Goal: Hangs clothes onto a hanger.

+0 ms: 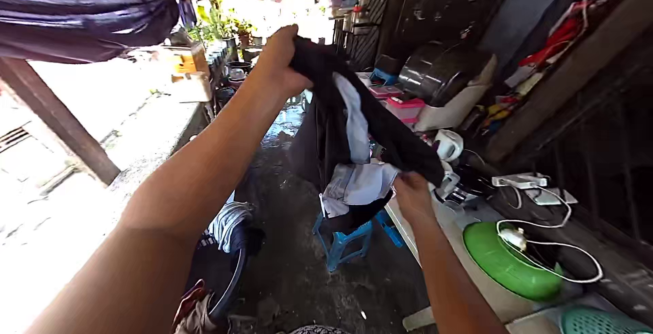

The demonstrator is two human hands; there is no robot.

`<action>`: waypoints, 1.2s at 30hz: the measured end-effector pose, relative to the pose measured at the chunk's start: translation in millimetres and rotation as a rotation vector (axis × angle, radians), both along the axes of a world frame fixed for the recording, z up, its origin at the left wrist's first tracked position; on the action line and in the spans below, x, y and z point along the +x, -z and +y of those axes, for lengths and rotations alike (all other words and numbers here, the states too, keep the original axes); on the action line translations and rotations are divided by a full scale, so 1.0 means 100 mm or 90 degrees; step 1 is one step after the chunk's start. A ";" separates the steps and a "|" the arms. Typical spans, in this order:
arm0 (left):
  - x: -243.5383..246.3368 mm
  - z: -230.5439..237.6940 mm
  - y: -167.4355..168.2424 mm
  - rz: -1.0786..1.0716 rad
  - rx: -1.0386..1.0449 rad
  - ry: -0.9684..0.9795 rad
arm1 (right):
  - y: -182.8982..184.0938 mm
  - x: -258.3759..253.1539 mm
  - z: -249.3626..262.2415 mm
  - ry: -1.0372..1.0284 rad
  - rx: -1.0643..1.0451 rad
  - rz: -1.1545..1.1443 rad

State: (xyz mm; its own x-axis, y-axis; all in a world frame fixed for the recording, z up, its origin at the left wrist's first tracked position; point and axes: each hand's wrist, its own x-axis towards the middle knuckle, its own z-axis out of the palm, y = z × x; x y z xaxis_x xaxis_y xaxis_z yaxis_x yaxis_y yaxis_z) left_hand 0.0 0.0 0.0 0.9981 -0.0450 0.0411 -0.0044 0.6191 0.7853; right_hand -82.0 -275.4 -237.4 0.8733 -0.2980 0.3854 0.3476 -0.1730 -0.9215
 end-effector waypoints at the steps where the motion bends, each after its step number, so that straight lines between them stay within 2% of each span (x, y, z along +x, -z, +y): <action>1: 0.09 0.06 0.12 0.036 0.001 0.002 | -0.12 0.00 -0.06 0.015 -0.036 -0.034; 3: 0.24 0.13 0.36 0.087 -0.004 0.022 | -0.38 0.02 -0.14 0.000 -0.032 -0.115; 5: 0.36 0.15 0.57 0.121 -0.010 0.057 | -0.60 0.03 -0.11 -0.016 -0.007 -0.133; 8: 0.38 0.04 0.73 0.082 -0.012 0.154 | -0.73 0.14 -0.04 0.016 0.049 -0.051; 11: 0.32 -0.10 0.72 0.048 0.010 0.215 | -0.47 0.25 -0.10 0.063 0.082 0.076; 16: 0.30 -0.20 0.53 0.027 0.076 0.213 | 0.32 0.15 -0.36 0.055 -0.082 0.415; 17: 0.30 -0.19 0.49 0.023 0.078 0.212 | 0.49 0.11 -0.39 0.054 -0.116 0.438; 18: 0.30 -0.17 0.45 0.022 0.079 0.210 | 0.66 0.06 -0.38 0.074 -0.124 0.400; 19: 0.30 -0.16 0.40 0.017 0.080 0.207 | 0.82 -0.03 -0.36 0.100 -0.103 0.297; 21: 0.28 -0.10 0.30 0.004 0.086 0.203 | 1.12 -0.29 -0.25 0.176 -0.113 -0.009; 23: 0.25 -0.04 0.22 -0.003 0.099 0.195 | 1.30 -0.49 -0.14 0.270 -0.341 -0.273; 25: 0.25 0.01 0.15 -0.003 0.101 0.191 | 1.35 -0.57 0.12 0.281 -0.565 -0.403; 27: 0.25 0.03 0.12 0.002 0.103 0.185 | 1.35 -0.52 0.38 0.275 -0.730 -0.454; 30: 0.22 0.04 0.10 -0.001 0.114 0.178 | 1.18 -0.22 0.48 0.242 -0.794 -0.444; 34: 0.37 0.10 0.22 -0.014 0.133 0.192 | 0.48 0.04 0.60 0.049 -0.654 -0.346; 36: 0.50 0.11 0.36 -0.039 0.167 0.239 | -0.09 0.08 0.75 0.054 -0.580 -0.296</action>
State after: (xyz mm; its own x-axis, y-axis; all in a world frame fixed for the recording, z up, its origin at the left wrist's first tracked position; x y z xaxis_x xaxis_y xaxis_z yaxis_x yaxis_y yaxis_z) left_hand 50.1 11.0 -35.8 0.9070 -0.4194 0.0384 0.1306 0.3668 0.9211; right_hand -73.9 -200.0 -228.9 0.5691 0.2241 0.7912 0.5916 -0.7798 -0.2046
